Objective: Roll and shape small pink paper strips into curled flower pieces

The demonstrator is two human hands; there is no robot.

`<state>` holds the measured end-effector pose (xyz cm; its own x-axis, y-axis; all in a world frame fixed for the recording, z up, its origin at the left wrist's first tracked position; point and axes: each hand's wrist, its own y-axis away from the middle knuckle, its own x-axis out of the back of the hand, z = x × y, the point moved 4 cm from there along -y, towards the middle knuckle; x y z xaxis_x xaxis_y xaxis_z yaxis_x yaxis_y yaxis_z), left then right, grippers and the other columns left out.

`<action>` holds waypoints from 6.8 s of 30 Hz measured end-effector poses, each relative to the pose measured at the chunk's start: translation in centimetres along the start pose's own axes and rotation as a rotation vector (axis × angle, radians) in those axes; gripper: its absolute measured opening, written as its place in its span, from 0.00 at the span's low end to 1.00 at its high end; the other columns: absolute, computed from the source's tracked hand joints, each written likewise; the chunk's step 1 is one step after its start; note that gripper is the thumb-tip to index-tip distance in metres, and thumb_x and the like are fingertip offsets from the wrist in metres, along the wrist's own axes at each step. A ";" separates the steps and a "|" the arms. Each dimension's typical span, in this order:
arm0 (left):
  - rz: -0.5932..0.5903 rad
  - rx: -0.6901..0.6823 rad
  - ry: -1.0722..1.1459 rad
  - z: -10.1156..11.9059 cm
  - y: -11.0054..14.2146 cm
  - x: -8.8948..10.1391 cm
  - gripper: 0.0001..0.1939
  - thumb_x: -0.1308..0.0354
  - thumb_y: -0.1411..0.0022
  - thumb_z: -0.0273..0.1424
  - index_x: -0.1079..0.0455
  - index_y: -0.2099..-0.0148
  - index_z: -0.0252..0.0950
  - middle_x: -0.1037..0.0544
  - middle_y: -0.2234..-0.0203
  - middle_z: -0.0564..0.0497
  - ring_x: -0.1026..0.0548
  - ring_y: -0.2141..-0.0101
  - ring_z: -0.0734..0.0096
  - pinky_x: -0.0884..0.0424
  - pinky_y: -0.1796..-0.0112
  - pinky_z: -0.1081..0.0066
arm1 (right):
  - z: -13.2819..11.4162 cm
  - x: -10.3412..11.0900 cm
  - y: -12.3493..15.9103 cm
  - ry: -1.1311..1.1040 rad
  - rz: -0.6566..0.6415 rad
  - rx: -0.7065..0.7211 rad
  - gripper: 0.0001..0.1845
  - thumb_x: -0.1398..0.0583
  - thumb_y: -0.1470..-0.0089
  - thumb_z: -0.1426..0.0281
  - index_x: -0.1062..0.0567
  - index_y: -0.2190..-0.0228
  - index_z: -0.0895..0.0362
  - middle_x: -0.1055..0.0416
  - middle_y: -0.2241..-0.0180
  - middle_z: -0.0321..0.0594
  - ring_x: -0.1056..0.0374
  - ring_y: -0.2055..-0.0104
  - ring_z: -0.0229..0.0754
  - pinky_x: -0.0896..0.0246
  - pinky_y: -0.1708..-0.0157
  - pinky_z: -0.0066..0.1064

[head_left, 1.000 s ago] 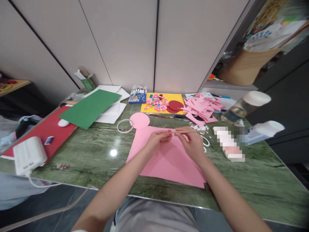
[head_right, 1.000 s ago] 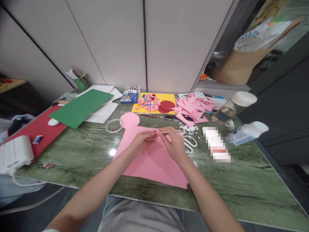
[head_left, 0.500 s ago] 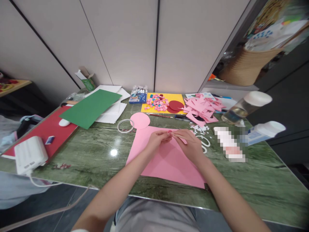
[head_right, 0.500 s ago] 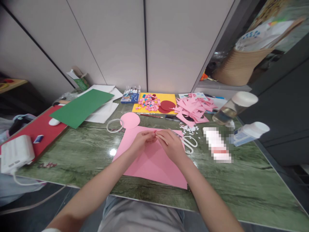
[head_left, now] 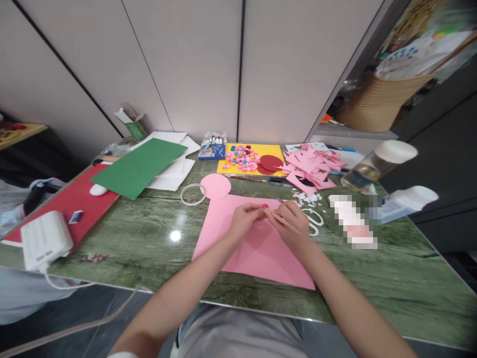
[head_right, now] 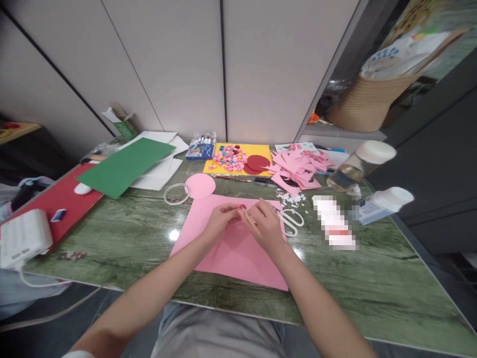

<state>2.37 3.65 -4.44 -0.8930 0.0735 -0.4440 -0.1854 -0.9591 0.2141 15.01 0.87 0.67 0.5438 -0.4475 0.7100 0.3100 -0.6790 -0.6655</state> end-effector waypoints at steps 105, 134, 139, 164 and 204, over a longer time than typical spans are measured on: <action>0.136 -0.157 -0.022 0.7 -1.1 1.3 0.13 0.36 0.55 0.34 0.25 0.66 0.30 0.22 0.70 0.45 0.26 0.68 0.70 0.30 0.58 0.64 | -1.8 0.5 -0.2 0.057 0.070 0.131 0.10 0.42 0.47 0.75 0.30 0.61 0.55 0.24 0.68 0.36 0.32 0.68 0.35 0.52 0.61 0.34; 0.119 -0.168 -0.070 0.8 -1.0 0.9 0.11 0.36 0.55 0.32 0.26 0.68 0.31 0.23 0.73 0.47 0.26 0.70 0.70 0.30 0.62 0.67 | -1.8 0.4 -0.5 -0.009 0.036 0.149 0.16 0.44 0.47 0.76 0.33 0.56 0.54 0.25 0.68 0.38 0.31 0.68 0.36 0.50 0.62 0.34; 0.118 -0.175 -0.046 0.8 -1.0 1.1 0.11 0.37 0.54 0.32 0.26 0.67 0.31 0.23 0.71 0.47 0.26 0.69 0.70 0.30 0.59 0.65 | -1.6 0.7 -0.4 -0.049 0.089 0.137 0.13 0.43 0.47 0.77 0.30 0.59 0.54 0.24 0.66 0.39 0.30 0.66 0.35 0.48 0.60 0.33; 0.089 -0.165 -0.059 0.7 -0.3 0.4 0.10 0.37 0.54 0.31 0.25 0.67 0.32 0.23 0.71 0.47 0.26 0.69 0.70 0.30 0.62 0.68 | -1.1 0.2 0.0 0.094 0.100 0.152 0.06 0.41 0.49 0.73 0.34 0.75 0.56 0.33 0.80 0.33 0.38 0.74 0.35 0.50 0.63 0.34; 0.088 -0.124 -0.009 0.7 -0.6 0.7 0.11 0.35 0.56 0.29 0.25 0.67 0.32 0.23 0.73 0.48 0.27 0.71 0.72 0.31 0.62 0.69 | -2.4 1.6 -1.0 0.051 0.166 0.162 0.04 0.40 0.50 0.76 0.32 0.70 0.57 0.26 0.76 0.34 0.32 0.74 0.33 0.49 0.63 0.32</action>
<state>1.60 4.50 -4.26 -0.9073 -0.0104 -0.4203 -0.0546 -0.9883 0.1424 13.69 -0.61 3.02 0.5587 -0.5769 0.5959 0.3431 -0.4934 -0.7993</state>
